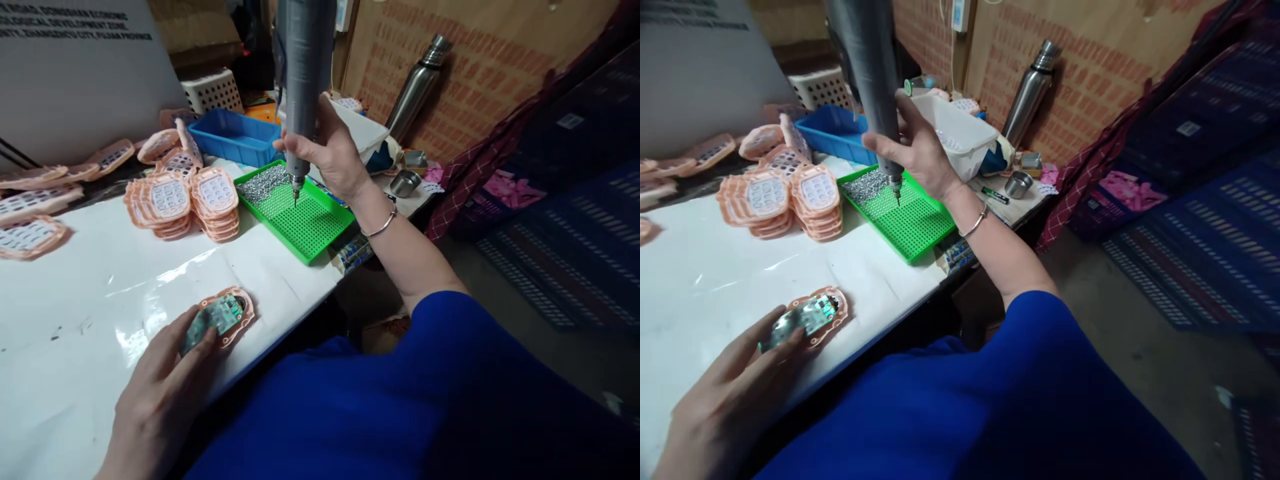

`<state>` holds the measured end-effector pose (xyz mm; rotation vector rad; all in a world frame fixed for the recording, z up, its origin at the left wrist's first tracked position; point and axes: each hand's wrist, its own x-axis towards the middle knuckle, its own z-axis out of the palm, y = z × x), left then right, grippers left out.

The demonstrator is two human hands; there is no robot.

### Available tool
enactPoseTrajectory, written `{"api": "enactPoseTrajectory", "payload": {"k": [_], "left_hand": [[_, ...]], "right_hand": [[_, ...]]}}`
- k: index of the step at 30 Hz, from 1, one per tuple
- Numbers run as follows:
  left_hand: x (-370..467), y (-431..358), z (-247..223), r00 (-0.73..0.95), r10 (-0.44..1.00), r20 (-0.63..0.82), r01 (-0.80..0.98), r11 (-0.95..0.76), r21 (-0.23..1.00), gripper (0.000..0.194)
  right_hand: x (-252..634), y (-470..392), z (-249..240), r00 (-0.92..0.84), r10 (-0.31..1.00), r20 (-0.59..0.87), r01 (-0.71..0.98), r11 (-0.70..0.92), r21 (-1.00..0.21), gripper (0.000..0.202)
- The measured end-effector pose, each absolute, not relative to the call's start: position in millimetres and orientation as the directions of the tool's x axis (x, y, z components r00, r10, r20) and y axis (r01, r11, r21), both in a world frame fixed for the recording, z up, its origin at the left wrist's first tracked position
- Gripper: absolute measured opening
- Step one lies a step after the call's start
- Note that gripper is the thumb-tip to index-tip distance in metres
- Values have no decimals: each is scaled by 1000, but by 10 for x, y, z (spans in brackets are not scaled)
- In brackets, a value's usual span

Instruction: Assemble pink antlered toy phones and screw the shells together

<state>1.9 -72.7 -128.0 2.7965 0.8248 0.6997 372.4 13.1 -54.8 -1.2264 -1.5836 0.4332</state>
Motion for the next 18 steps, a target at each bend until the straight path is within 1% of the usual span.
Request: {"api": "enactPoseTrajectory", "payload": {"k": [2, 4, 6, 7, 8, 10, 12, 13, 15, 18], "left_hand": [[172, -677, -1301, 773, 495, 395, 460, -868, 188, 51], [346, -622, -1313, 832, 408, 375, 414, -908, 69, 42], [498, -591, -1299, 872, 327, 365, 365, -930, -37, 32], [559, -588, -1281, 876, 311, 369, 358, -931, -65, 29], [609, -594, -1257, 872, 311, 379, 365, -928, -78, 26], [680, -617, -1198, 861, 301, 410, 370, -924, -99, 21], [721, -635, -1142, 859, 275, 432, 360, -924, -128, 17], [732, -636, -1120, 861, 262, 437, 352, -925, -140, 16], [739, -625, -1093, 872, 233, 430, 326, -933, -155, 17], [719, -598, -1102, 884, 226, 409, 305, -942, -138, 20]], "right_hand": [[3735, 168, -556, 51, 888, 458, 542, 360, -759, 76], [3697, 187, -559, 45, 905, 422, 600, 313, -736, 67], [3643, 220, -578, 95, 910, 403, 636, 256, -728, 58], [3617, 244, -598, 131, 908, 397, 627, 235, -743, 55], [3596, 272, -623, 178, 899, 399, 595, 225, -772, 54], [3567, 326, -687, 256, 872, 417, 478, 261, -839, 56], [3552, 365, -748, 285, 858, 428, 371, 313, -874, 58], [3548, 376, -773, 284, 862, 420, 348, 316, -883, 58], [3540, 387, -804, 273, 880, 389, 343, 289, -894, 53], [3522, 397, -823, 291, 888, 357, 373, 238, -897, 41]]}}
